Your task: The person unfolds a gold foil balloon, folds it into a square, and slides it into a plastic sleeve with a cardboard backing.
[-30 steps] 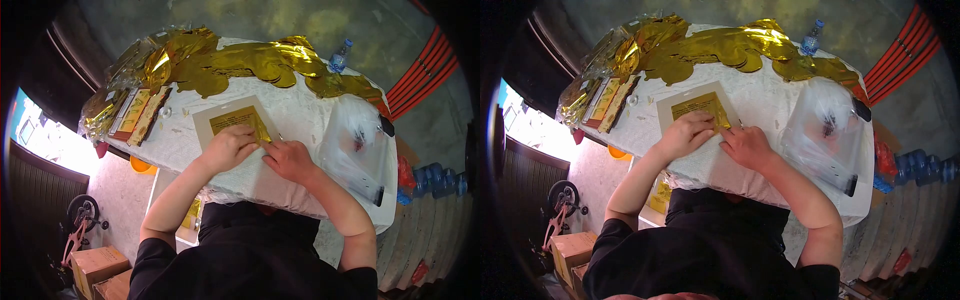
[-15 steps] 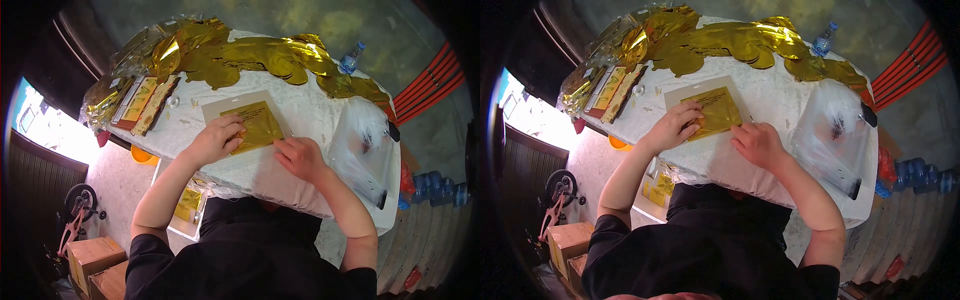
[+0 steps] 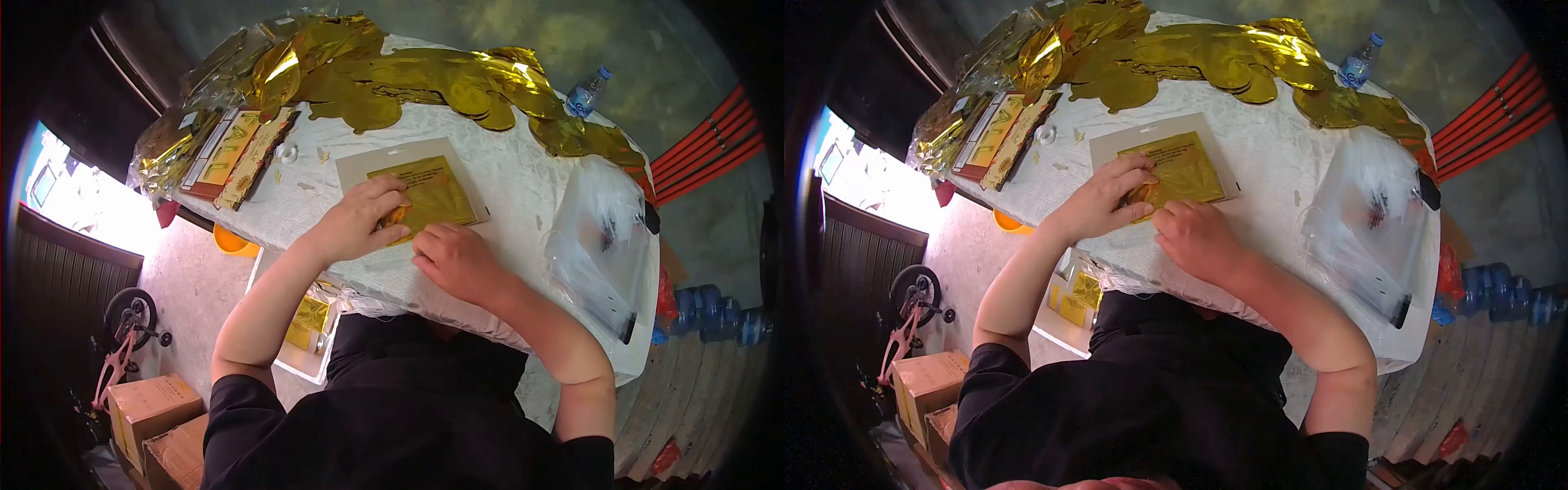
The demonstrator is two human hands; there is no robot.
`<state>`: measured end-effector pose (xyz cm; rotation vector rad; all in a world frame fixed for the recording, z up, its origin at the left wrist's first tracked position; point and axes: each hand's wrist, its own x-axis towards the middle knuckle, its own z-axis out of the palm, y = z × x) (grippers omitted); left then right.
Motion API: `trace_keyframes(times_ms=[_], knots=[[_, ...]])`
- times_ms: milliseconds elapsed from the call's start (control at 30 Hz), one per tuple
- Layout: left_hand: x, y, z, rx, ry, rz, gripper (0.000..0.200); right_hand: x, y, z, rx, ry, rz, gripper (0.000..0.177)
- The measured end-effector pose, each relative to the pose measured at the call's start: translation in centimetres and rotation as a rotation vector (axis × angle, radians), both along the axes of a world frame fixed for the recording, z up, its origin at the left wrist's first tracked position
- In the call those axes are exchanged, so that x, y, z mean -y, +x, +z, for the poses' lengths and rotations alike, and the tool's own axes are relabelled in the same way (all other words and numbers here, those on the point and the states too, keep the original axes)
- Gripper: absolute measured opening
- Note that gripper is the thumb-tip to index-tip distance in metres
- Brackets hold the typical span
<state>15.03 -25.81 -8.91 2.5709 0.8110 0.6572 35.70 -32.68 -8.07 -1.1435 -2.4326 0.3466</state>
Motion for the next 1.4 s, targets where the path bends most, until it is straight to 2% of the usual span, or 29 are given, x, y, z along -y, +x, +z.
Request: trace_keyframes(times_ms=[167,233,467,567,667,733,800,900,967,1000,1067,1100,1167,1200,1233,1267,1300,1367,1400], knots=[[-0.2,-0.1,-0.4,0.001,0.012,-0.003,0.034,-0.8,-0.4,-0.4,-0.055,0.089,0.119,0.011],[-0.2,-0.1,-0.3,-0.004,0.014,-0.002,0.035,-0.8,-0.7,-0.3,-0.013,-0.014,0.16,0.01],[-0.3,-0.1,-0.6,0.002,0.044,0.002,0.034,-1.3,-1.2,-0.7,0.057,0.084,0.201,0.012],[-0.2,0.0,-0.4,-0.006,0.048,0.003,0.035,-1.7,-0.2,-0.9,0.029,0.066,0.26,0.013],[-0.1,0.0,-0.2,-0.032,0.042,0.004,0.037,-1.0,1.7,0.9,-0.077,-0.057,0.289,0.012],[0.0,-0.1,-0.2,-0.052,0.029,0.0,0.038,-0.2,3.6,3.3,-0.305,-0.389,0.174,0.008],[0.0,-0.1,-0.3,-0.059,0.005,0.017,0.038,1.0,6.5,5.8,-0.595,-0.426,-0.008,0.005],[0.0,0.0,-0.1,-0.057,-0.014,0.012,0.038,1.5,11.2,8.6,-0.903,-0.028,-0.132,0.01],[-0.1,0.0,-0.2,-0.054,-0.006,-0.001,0.038,2.2,12.5,10.5,-1.351,0.077,-0.172,0.012],[-0.2,-0.1,-0.2,-0.051,0.002,-0.011,0.037,2.7,13.4,10.4,-1.351,0.088,-0.178,0.012],[-0.3,-0.2,-0.2,-0.017,-0.001,-0.034,0.038,4.0,14.7,10.0,-1.075,-0.204,-0.033,0.012],[-0.3,-0.2,-0.2,0.018,-0.009,-0.044,0.038,4.6,14.8,9.7,-1.074,-0.192,-0.041,0.012],[-0.1,-0.2,0.0,0.041,-0.024,-0.027,0.038,5.5,14.2,9.0,-0.901,-0.763,-0.087,0.009],[0.2,-0.2,0.0,0.059,-0.049,0.004,0.038,5.6,14.1,8.2,-0.903,-0.761,-0.088,0.009],[0.5,-0.2,0.2,0.057,-0.049,0.003,0.038,5.7,14.0,7.2,-0.74,-0.738,-0.112,0.009],[0.8,-0.2,0.7,0.049,0.085,0.003,0.038,5.7,13.9,6.7,-0.579,-0.713,-0.135,0.01],[1.2,-0.2,1.2,0.04,0.218,0.001,0.038,5.7,13.6,6.6,-0.584,-0.713,-0.137,0.01],[2.7,-0.6,2.1,0.02,0.132,-0.04,0.038,5.9,13.1,6.4,-0.347,-0.812,-0.243,0.01],[3.6,-0.9,2.5,0.002,0.048,-0.073,0.038,5.9,13.2,5.9,-0.343,-0.872,-0.239,0.007]])
